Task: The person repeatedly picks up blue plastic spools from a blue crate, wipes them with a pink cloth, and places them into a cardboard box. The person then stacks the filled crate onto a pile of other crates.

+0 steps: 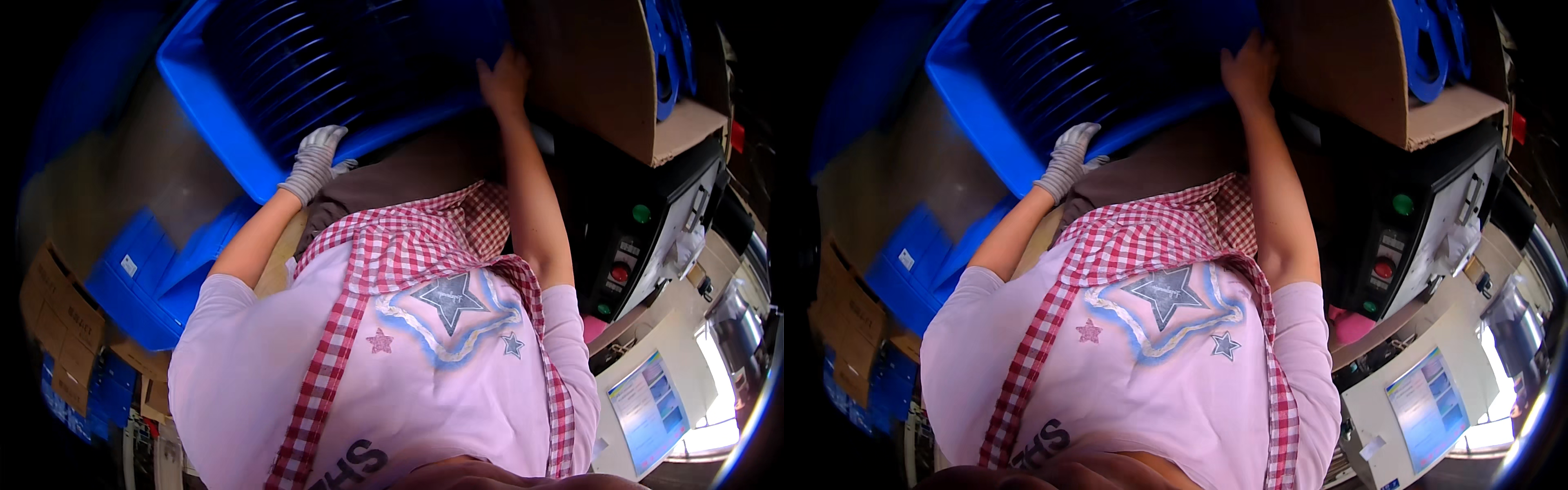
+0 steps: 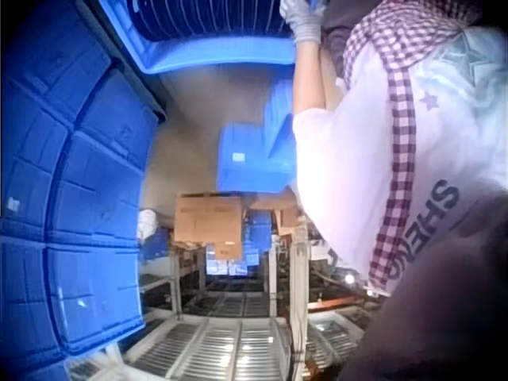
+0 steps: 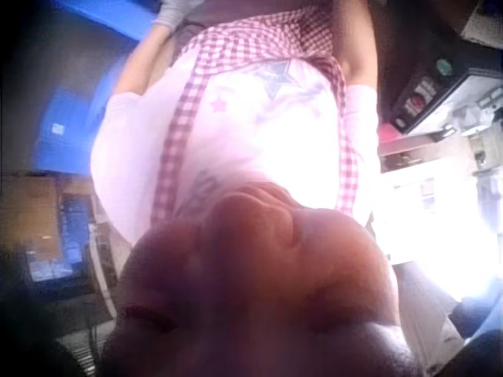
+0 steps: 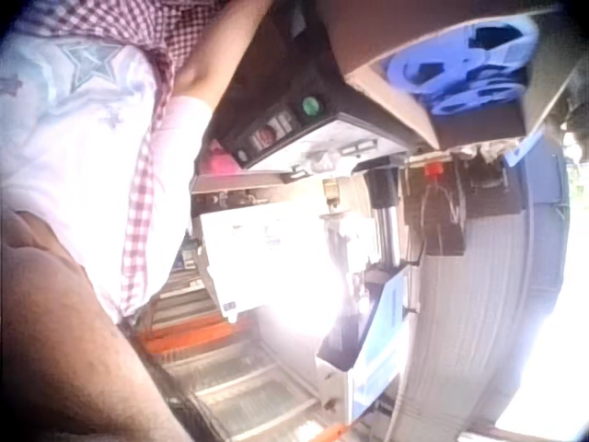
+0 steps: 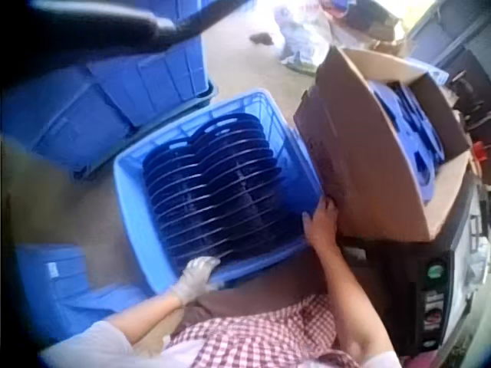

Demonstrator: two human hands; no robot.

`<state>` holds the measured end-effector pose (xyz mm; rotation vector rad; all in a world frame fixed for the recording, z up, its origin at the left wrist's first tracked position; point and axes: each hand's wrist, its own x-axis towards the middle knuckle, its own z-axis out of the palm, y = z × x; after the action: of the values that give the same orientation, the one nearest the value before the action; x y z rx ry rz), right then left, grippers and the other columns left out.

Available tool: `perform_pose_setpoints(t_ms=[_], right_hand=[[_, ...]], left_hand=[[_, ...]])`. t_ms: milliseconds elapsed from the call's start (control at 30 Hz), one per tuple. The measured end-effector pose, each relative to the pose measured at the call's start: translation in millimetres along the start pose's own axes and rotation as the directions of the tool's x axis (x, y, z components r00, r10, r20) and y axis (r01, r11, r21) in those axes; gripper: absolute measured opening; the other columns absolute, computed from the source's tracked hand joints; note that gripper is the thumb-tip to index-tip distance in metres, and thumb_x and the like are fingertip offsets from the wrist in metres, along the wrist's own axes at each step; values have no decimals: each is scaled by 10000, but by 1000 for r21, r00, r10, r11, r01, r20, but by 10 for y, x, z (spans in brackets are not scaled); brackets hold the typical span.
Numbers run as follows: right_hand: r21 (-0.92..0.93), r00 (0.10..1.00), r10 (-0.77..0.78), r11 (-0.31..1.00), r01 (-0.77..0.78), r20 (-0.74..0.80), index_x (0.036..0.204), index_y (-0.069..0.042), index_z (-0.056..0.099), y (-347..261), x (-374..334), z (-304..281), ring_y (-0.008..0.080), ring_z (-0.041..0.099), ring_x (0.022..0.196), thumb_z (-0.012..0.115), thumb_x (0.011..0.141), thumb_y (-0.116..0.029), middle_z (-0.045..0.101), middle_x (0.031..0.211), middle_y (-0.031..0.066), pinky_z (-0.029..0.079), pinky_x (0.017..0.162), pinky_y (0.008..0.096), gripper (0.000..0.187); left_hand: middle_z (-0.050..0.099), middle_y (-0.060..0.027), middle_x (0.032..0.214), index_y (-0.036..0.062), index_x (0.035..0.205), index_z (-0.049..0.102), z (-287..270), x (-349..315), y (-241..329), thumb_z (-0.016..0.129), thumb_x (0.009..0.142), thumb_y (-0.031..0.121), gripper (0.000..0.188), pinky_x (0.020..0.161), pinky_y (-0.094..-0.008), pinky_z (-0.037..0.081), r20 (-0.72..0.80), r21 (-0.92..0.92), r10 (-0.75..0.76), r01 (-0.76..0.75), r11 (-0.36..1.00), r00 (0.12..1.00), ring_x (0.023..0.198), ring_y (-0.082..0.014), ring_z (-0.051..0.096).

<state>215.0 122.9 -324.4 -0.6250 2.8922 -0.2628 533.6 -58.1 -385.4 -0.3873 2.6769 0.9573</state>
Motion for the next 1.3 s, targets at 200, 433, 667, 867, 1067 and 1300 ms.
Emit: perform_pose_setpoints(t_ms=[200,433,667,867,1067,1300], right_hand=[[-9,993,12,1000,-11,120,1435,-60,320,-83,293,-169,422,371,1289,636,852,-342,359,1411,263,373,1032,496,720],[209,960,79,968,-138,268,1352,-41,455,130,739,-142,397,550,1148,652,821,-356,577,1224,247,444,968,448,648],[261,995,-51,965,27,89,1302,-73,518,-475,636,-205,413,581,1093,629,795,-427,617,1164,242,458,940,456,629],[422,958,-269,883,206,95,1364,-173,475,-1592,433,-315,452,468,1175,600,808,-481,564,1250,219,399,993,509,648],[709,840,-526,542,452,-135,1288,-171,568,-1758,507,35,429,506,1162,630,781,-465,547,1265,239,382,1019,456,589],[703,959,-199,711,1,201,1303,-126,563,-826,803,472,340,542,1189,644,779,-391,598,1230,217,403,1003,388,593]], left_hand=[[420,-117,1374,178,1375,410,163,33,77,797,596,71,876,1064,-433,340,-5,130,-48,49,990,999,1273,-308,416],[417,-127,1384,201,1349,444,263,57,-56,762,603,11,833,1075,-433,337,-39,133,3,2,991,999,1280,-328,410],[404,-115,1397,202,1318,475,-177,-242,-218,734,671,18,721,1100,-434,297,-39,126,-121,125,984,992,1309,-314,375],[452,-113,1362,239,1145,605,-344,-644,-863,662,695,-7,516,1053,-407,380,-272,60,-423,454,889,864,1251,-346,437],[634,-114,1048,194,1121,600,-733,-779,-1136,632,824,157,301,899,-440,460,-190,187,-640,667,721,744,1006,-326,610],[648,-133,980,113,1029,576,-574,-337,-782,660,832,231,245,751,-465,512,-24,349,-529,503,791,848,914,-335,642]])
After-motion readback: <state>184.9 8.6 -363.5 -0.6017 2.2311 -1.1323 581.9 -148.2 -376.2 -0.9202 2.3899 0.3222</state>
